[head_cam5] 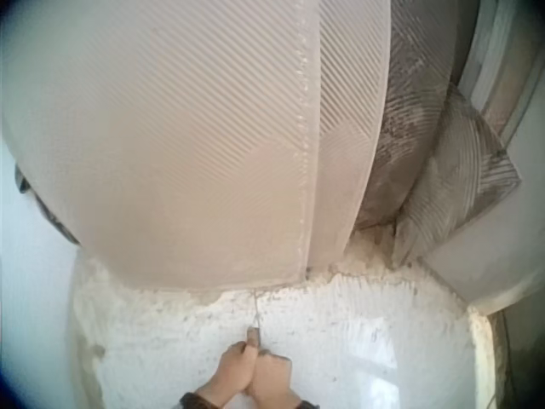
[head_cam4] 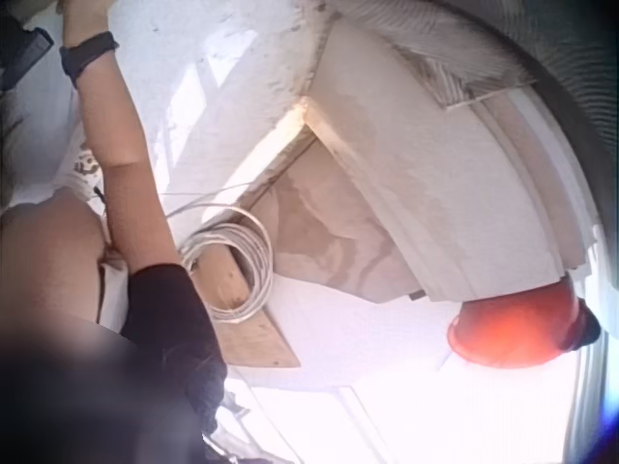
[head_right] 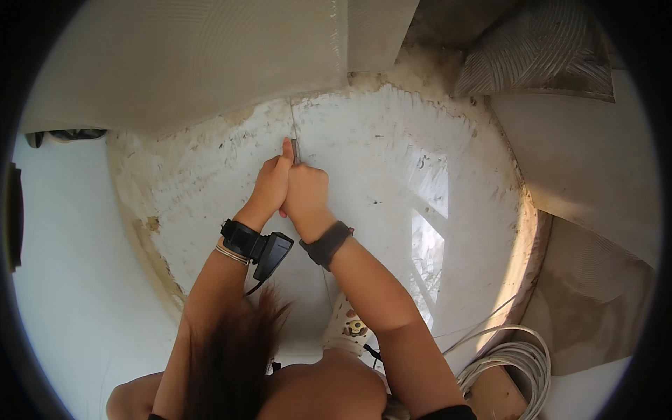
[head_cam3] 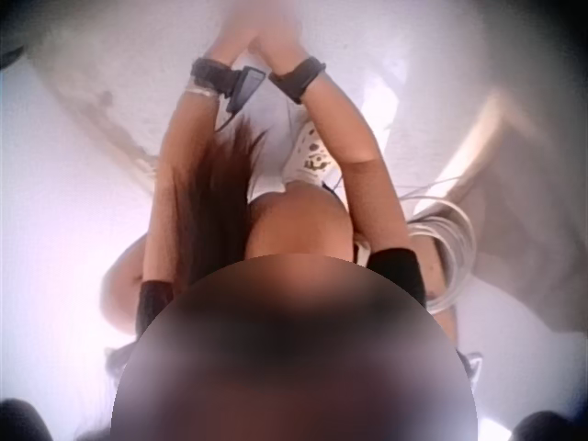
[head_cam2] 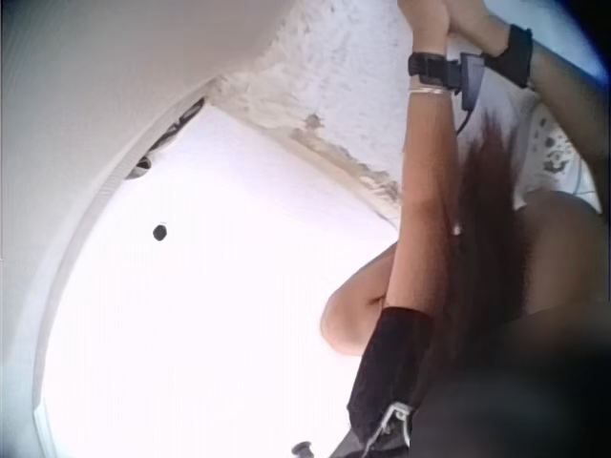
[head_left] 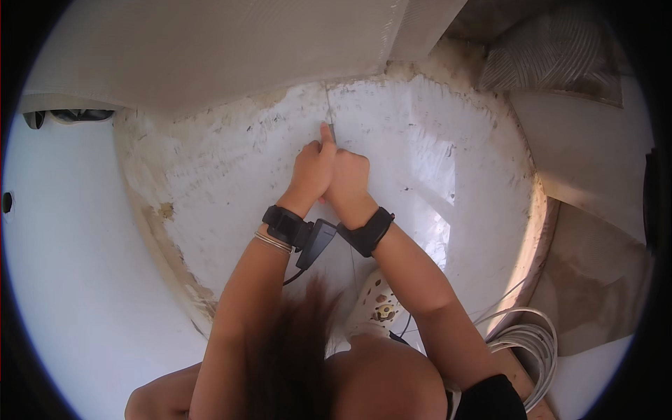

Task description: The person scrapes white debris from a floor tile using a metal scraper and uses their hands to press a piece of material into a gap.

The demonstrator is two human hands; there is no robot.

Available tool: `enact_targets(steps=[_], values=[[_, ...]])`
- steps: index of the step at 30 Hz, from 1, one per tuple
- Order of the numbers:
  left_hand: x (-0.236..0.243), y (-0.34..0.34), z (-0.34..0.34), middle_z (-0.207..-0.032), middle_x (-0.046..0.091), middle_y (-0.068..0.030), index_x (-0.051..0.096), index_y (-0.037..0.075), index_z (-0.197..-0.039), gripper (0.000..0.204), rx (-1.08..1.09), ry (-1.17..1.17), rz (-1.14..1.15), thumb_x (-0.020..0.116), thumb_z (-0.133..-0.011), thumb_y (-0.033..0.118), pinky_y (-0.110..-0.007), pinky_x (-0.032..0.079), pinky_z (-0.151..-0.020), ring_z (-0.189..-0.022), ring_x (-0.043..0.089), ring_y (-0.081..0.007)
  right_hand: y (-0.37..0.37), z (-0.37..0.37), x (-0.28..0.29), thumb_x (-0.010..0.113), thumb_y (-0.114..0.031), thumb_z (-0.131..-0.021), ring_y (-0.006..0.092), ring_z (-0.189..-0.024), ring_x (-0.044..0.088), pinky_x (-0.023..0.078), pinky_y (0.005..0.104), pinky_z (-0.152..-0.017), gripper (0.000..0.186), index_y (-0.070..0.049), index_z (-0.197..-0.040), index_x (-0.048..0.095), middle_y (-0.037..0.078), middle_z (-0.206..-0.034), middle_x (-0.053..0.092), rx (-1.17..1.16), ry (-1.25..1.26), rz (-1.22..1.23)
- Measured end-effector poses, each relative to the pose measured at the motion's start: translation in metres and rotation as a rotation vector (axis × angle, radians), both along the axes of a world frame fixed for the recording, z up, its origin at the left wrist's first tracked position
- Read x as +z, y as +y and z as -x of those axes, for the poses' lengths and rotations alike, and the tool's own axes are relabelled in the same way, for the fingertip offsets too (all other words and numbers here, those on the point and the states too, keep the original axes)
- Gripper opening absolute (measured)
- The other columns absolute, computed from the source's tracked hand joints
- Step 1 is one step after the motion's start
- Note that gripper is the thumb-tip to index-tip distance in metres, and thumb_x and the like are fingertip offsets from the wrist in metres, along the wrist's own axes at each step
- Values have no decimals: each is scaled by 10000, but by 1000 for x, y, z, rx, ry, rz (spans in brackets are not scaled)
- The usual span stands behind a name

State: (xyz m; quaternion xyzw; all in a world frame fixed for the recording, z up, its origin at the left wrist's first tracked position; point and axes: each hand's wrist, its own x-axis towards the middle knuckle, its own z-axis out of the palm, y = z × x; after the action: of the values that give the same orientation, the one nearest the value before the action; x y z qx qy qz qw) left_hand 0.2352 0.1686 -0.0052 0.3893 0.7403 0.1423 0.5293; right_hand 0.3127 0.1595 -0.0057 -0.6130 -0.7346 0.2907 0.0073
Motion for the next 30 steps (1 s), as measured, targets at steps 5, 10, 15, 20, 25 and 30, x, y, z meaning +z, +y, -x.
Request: enact_targets(steps=[5,10,15,20,25,30], values=[[15,37,12,-724,571,-240,523,-133,-825,720,21,-202,172,220,-837,520,-337,474,-416,-526,578,-298,36,6,13,634,-181,-460,222,-447,545,391,320,-401,296,-80,-734,583,51,-509,545,72,33,144],[-5,9,7,-745,568,-258,527,-132,-844,756,22,-131,109,205,-830,552,-353,467,-603,-672,582,-317,17,2,10,709,-138,-394,184,-529,582,411,290,-437,249,-99,-612,596,43,-565,585,70,-16,117],[-2,-8,1,-763,562,-266,535,-119,-849,763,30,-155,116,196,-829,564,-354,405,-751,-801,558,-332,-3,-1,8,718,-138,-379,183,-543,585,427,289,-459,397,-50,-746,597,53,-570,584,31,-25,132],[-7,22,12,-729,564,-246,539,-98,-781,725,33,-85,10,212,-835,547,-356,442,-664,-703,570,-321,32,7,4,714,-149,-394,183,-551,590,436,292,-467,614,10,-961,544,61,-580,589,110,-3,134],[15,41,14,-671,567,-191,525,-105,-749,702,66,-259,148,236,-837,528,-311,435,-394,-526,566,-254,48,12,7,703,-163,-423,181,-552,598,429,285,-459,906,62,-1208,311,54,-608,606,63,-23,163],[10,13,10,-706,570,-210,541,-107,-787,724,67,-237,134,226,-834,544,-317,453,-446,-560,572,-256,22,6,13,702,-167,-421,182,-532,592,420,281,-450,892,66,-1201,335,41,-585,598,97,-38,159]])
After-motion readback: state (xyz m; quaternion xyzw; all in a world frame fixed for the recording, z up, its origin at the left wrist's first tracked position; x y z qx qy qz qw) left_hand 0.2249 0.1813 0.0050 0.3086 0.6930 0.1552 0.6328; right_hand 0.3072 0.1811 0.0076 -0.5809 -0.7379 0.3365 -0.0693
